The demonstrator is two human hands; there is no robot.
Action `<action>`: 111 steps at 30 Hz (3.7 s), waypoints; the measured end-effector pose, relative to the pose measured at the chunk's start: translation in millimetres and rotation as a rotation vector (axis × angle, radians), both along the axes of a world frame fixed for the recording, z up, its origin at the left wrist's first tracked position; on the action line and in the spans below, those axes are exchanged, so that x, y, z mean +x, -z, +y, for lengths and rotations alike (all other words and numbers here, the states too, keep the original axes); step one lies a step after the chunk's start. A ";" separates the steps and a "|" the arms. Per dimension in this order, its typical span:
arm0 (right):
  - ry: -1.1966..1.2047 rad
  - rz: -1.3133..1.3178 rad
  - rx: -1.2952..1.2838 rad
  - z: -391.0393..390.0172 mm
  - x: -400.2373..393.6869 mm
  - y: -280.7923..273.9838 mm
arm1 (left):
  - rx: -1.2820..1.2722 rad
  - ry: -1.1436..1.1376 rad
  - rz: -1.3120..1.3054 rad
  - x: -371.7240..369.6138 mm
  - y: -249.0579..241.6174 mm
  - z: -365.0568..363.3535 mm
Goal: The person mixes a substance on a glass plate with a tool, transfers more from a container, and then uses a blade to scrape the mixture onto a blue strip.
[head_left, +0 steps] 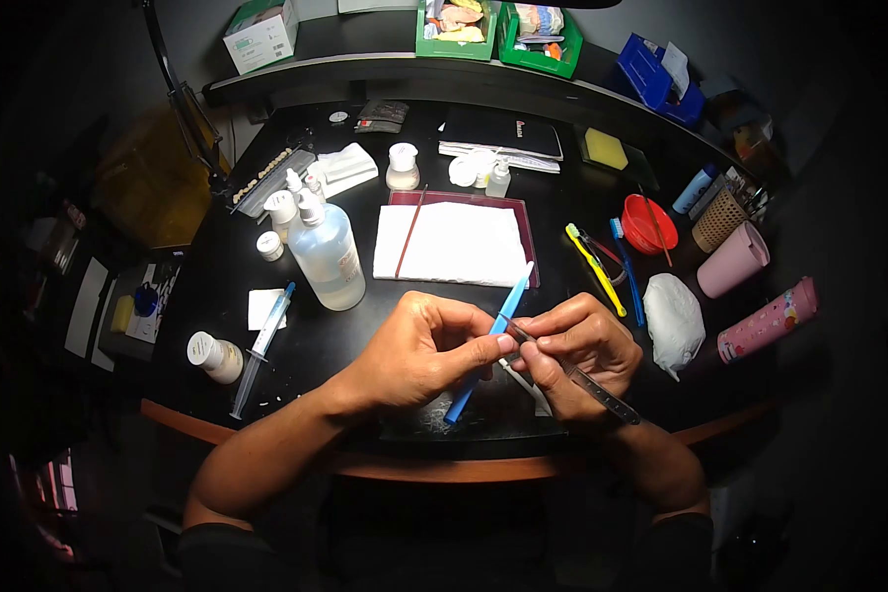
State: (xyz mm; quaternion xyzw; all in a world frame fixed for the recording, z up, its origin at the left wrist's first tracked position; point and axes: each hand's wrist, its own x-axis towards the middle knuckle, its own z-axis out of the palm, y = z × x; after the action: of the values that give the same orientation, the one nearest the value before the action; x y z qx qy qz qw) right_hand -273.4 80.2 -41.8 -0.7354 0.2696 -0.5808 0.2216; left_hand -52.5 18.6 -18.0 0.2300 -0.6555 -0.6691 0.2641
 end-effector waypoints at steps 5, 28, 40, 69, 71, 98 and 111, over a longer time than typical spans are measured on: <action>0.181 -0.242 0.126 2.3 6.4 -4.2 | 0.007 -0.010 -0.007 -2.8 1.5 2.2; 0.255 -0.132 0.034 -5.2 0.4 1.5 | 0.032 -0.016 0.052 -0.5 5.3 -2.7; 0.197 -0.198 -0.007 -1.8 6.5 -3.1 | 0.143 -0.078 0.098 -4.2 8.5 -0.1; 0.332 0.072 -0.279 -11.7 0.2 -5.8 | 0.163 -0.009 -0.060 -5.6 1.5 9.2; 0.302 0.068 -0.272 -8.5 1.4 -6.5 | 0.129 -0.019 -0.076 -4.5 0.1 8.9; 0.290 0.066 -0.284 -11.6 -3.7 -6.6 | -0.012 -0.059 -0.145 -2.7 -0.6 6.8; 0.325 0.069 -0.287 -9.9 -2.4 -9.1 | 0.179 -0.122 0.013 -5.9 4.0 9.8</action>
State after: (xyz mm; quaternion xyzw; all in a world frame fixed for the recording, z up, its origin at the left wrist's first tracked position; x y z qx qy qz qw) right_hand -275.8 70.3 -32.7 -0.7259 0.3067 -0.6156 0.0089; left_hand -58.4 28.4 -22.0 0.2878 -0.5762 -0.7090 0.2873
